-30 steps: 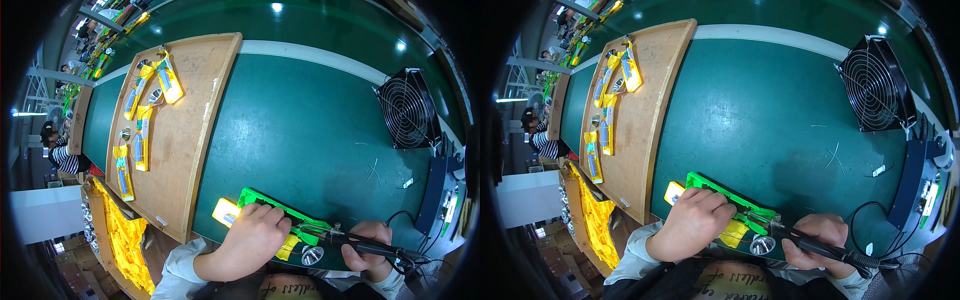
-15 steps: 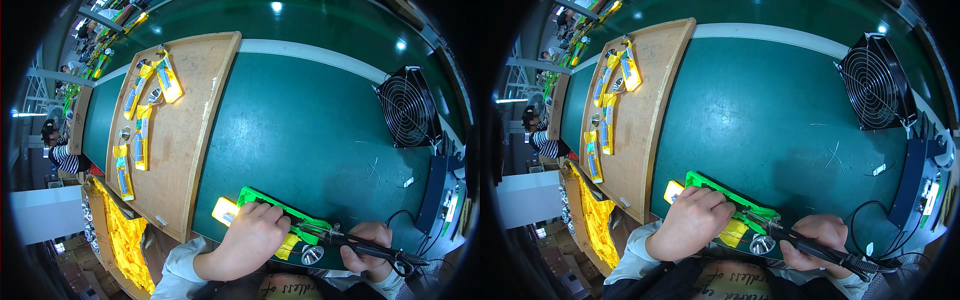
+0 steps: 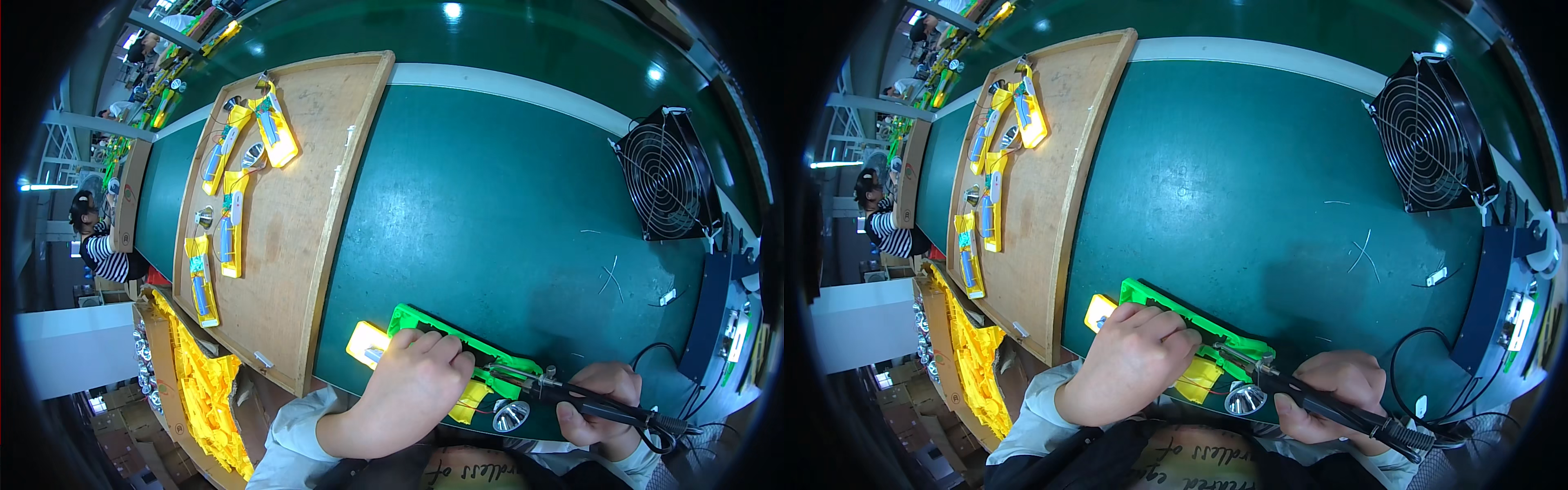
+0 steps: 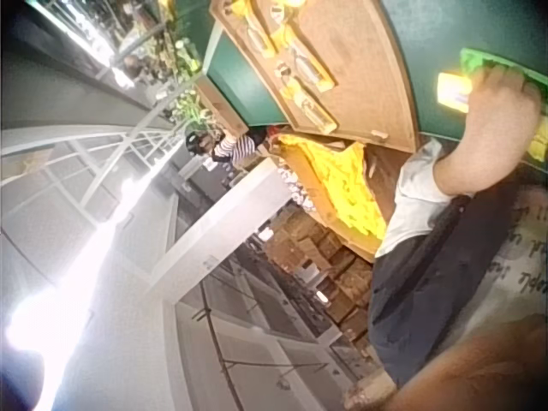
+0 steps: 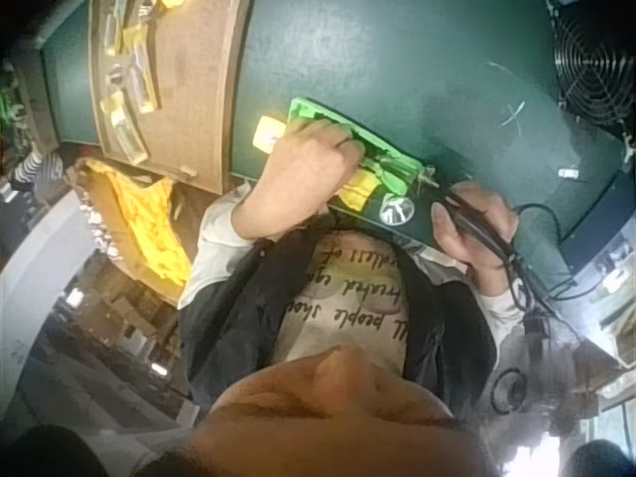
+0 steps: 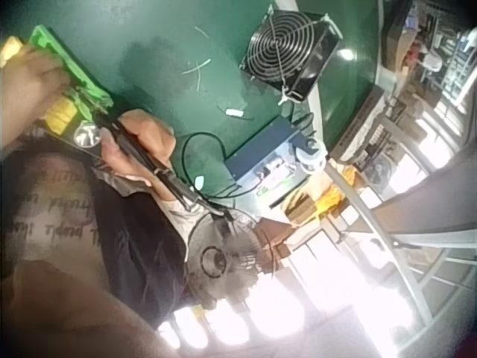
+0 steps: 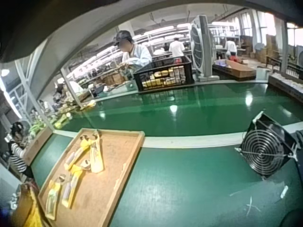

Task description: The person assembles portable flashlights at a workbench. They fit internal components into the plastic casings, solder the wiring using a soldering iron, close the housings by hand, and place the assembled flashlights onto the conveyor belt.

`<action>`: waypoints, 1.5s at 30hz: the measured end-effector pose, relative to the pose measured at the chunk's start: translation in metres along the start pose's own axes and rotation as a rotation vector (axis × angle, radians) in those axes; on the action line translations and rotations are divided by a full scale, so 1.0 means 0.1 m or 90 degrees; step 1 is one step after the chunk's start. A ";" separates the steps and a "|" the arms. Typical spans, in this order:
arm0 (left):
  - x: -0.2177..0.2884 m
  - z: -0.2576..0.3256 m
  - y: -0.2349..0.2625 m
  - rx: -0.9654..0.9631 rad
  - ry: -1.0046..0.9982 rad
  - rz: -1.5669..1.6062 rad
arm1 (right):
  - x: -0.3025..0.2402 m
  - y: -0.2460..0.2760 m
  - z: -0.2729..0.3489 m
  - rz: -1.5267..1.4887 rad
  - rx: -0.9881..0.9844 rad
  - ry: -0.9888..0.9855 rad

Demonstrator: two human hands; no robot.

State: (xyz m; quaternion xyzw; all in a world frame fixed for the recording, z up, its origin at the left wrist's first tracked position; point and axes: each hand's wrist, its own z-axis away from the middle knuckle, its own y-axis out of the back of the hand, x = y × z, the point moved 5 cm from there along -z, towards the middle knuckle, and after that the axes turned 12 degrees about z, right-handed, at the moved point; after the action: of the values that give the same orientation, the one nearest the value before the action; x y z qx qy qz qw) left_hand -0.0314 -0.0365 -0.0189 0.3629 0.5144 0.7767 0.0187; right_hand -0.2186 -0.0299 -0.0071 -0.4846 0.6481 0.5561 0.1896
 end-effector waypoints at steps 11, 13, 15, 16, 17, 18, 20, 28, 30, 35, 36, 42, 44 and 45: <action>0.00 0.00 0.00 -0.003 0.000 -0.005 | 0.00 0.10 0.02 -0.010 0.021 0.024; 0.00 0.00 0.01 -0.003 0.001 -0.005 | 0.01 0.15 0.03 -0.032 0.047 0.029; -0.01 0.00 0.01 -0.003 0.002 -0.007 | 0.00 0.19 0.02 -0.028 0.055 0.030; -0.01 0.00 0.00 -0.002 0.002 -0.001 | 0.00 0.21 0.01 -0.024 0.061 0.030; -0.01 0.00 0.00 0.000 0.002 0.006 | 0.00 0.22 0.02 -0.023 0.063 0.032; -0.01 0.00 0.00 0.002 0.000 0.004 | 0.00 0.23 0.02 -0.022 0.059 0.038; -0.01 0.00 0.00 -0.003 0.002 0.007 | 0.00 0.25 0.02 -0.021 0.057 0.046; 0.00 0.01 0.02 0.003 0.003 0.019 | 0.14 0.40 0.22 -0.099 0.247 -0.081; 0.00 0.01 0.01 -0.001 -0.003 0.020 | 0.14 0.42 0.23 -0.067 0.242 -0.071; 0.00 0.01 0.01 0.011 0.003 0.030 | 0.16 0.43 0.19 -0.063 0.254 -0.123; 0.01 0.00 0.01 0.009 -0.004 0.026 | 0.17 0.43 0.18 -0.043 0.239 -0.116; 0.03 -0.02 0.03 0.005 0.011 0.029 | 0.17 0.45 0.13 -0.014 0.271 -0.086; 0.03 -0.02 0.03 -0.008 0.016 0.033 | 0.18 0.46 0.11 -0.010 0.282 -0.086; 0.03 -0.02 0.02 -0.011 0.015 0.032 | 0.19 0.45 0.11 -0.021 0.280 -0.097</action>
State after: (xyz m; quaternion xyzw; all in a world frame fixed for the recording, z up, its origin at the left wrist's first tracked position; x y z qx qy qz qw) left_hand -0.0340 -0.0374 -0.0156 0.3663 0.4989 0.7854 -0.0037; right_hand -0.2685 -0.0325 -0.0011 -0.3991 0.7294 0.4330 0.3482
